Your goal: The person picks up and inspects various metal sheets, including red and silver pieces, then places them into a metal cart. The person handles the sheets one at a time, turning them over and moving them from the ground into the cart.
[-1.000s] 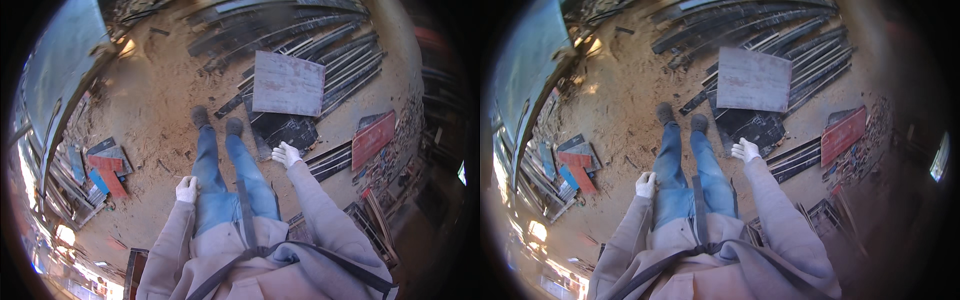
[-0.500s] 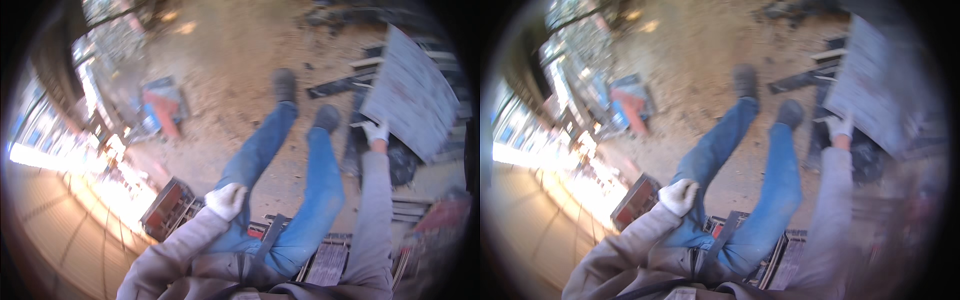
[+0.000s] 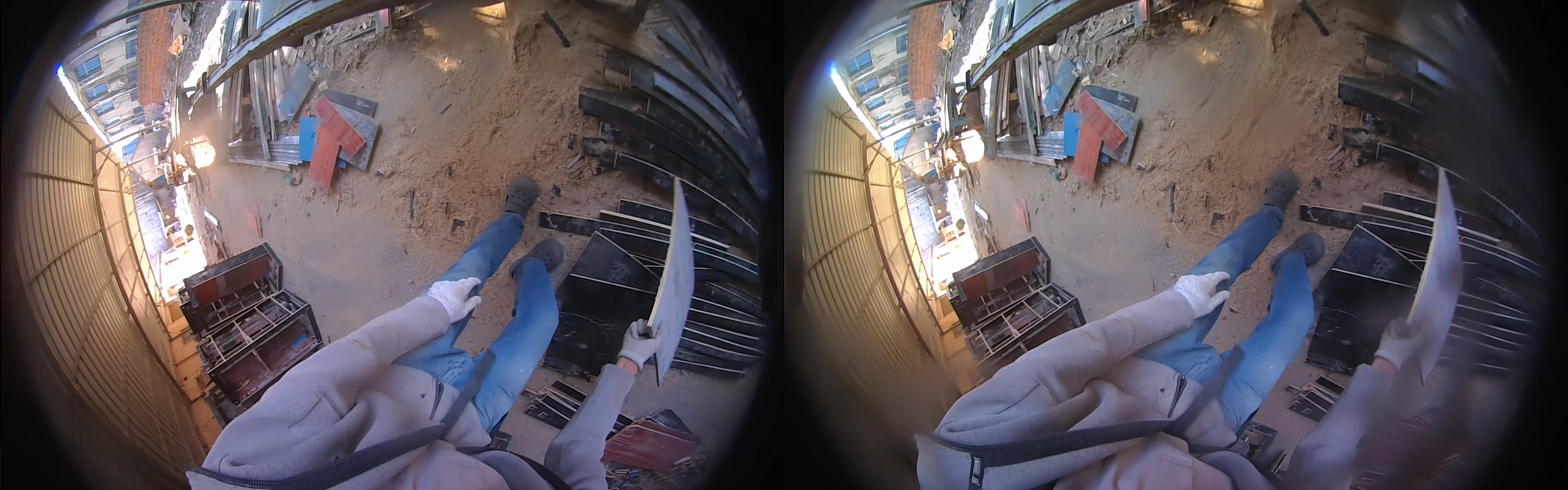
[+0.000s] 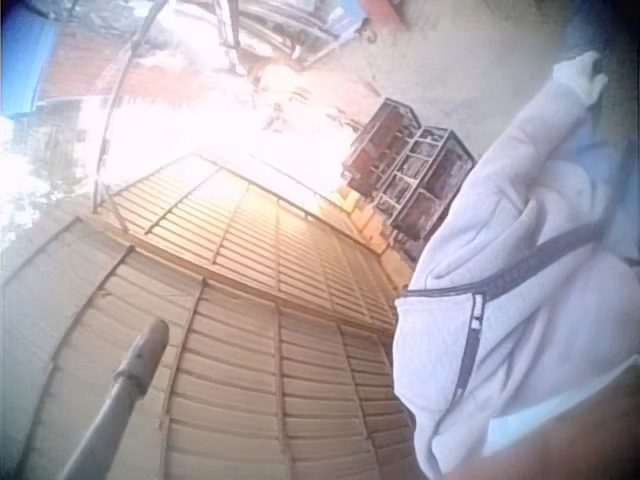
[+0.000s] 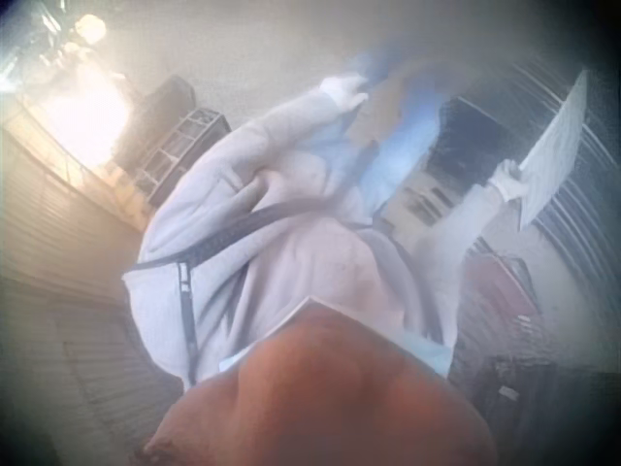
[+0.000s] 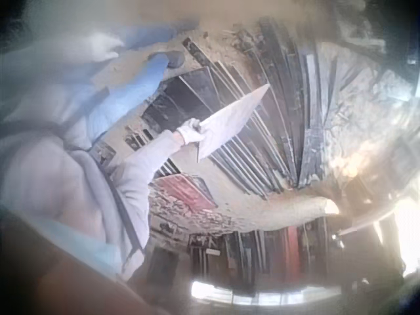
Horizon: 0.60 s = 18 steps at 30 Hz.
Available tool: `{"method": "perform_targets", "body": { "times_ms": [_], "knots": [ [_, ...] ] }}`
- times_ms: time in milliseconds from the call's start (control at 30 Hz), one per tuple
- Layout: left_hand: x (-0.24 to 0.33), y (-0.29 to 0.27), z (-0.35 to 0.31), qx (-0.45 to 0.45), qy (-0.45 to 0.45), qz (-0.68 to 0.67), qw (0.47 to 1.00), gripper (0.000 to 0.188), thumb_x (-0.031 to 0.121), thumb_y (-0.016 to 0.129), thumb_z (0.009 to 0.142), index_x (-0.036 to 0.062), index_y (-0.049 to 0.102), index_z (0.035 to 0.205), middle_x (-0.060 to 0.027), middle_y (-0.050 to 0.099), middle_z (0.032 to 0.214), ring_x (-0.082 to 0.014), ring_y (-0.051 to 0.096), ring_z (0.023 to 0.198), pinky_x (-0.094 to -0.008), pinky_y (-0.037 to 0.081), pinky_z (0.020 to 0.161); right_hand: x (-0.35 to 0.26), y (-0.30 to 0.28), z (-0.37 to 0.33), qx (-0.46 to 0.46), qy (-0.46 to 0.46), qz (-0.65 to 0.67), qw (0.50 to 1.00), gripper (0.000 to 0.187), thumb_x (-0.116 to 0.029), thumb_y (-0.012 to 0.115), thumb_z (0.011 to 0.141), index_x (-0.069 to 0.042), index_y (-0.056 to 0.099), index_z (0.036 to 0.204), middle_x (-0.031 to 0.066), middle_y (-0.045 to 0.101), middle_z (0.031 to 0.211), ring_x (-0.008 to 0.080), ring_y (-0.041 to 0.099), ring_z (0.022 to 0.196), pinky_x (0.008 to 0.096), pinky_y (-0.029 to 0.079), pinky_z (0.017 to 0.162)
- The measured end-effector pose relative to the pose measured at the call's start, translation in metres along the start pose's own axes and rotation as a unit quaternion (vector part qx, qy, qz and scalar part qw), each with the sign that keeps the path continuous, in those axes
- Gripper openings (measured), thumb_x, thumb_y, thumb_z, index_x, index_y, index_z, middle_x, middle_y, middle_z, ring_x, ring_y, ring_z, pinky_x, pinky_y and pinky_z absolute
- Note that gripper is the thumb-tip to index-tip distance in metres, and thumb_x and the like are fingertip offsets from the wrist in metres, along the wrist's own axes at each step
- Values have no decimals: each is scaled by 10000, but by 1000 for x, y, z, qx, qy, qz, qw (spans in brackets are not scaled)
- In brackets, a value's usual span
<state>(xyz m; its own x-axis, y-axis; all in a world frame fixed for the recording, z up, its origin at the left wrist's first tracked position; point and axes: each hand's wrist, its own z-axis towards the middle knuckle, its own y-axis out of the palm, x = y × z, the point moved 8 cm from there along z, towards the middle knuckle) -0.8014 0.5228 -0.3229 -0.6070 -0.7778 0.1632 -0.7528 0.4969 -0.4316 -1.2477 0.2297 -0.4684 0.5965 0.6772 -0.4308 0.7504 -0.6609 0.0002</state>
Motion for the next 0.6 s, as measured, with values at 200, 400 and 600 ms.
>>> {"method": "perform_targets", "body": {
  "times_ms": [200,400,600],
  "knots": [
    [135,-94,-83,218,351,-27,910,1206,469,894,657,59,295,1620,-187,361,1635,-378,355,1517,-517,302,1247,5,-16,-261,-33,74,-150,985,303,-399,725,925,-103,661,935,30,629,678,153,439,393,289,236,323],
    [128,-180,-162,268,474,34,838,668,152,699,784,48,579,1434,-209,579,1465,-388,511,1411,-536,351,1221,30,30,-423,-173,187,-224,940,512,-156,663,910,95,565,1346,204,698,1234,302,727,1072,409,583,983],
    [74,-262,-231,315,517,46,795,491,129,773,732,110,747,1221,-110,743,1217,-309,707,1131,-446,562,973,60,117,-495,-275,99,-247,924,425,-144,784,889,82,677,1232,142,745,1112,216,739,971,335,593,903]
  ]
}}
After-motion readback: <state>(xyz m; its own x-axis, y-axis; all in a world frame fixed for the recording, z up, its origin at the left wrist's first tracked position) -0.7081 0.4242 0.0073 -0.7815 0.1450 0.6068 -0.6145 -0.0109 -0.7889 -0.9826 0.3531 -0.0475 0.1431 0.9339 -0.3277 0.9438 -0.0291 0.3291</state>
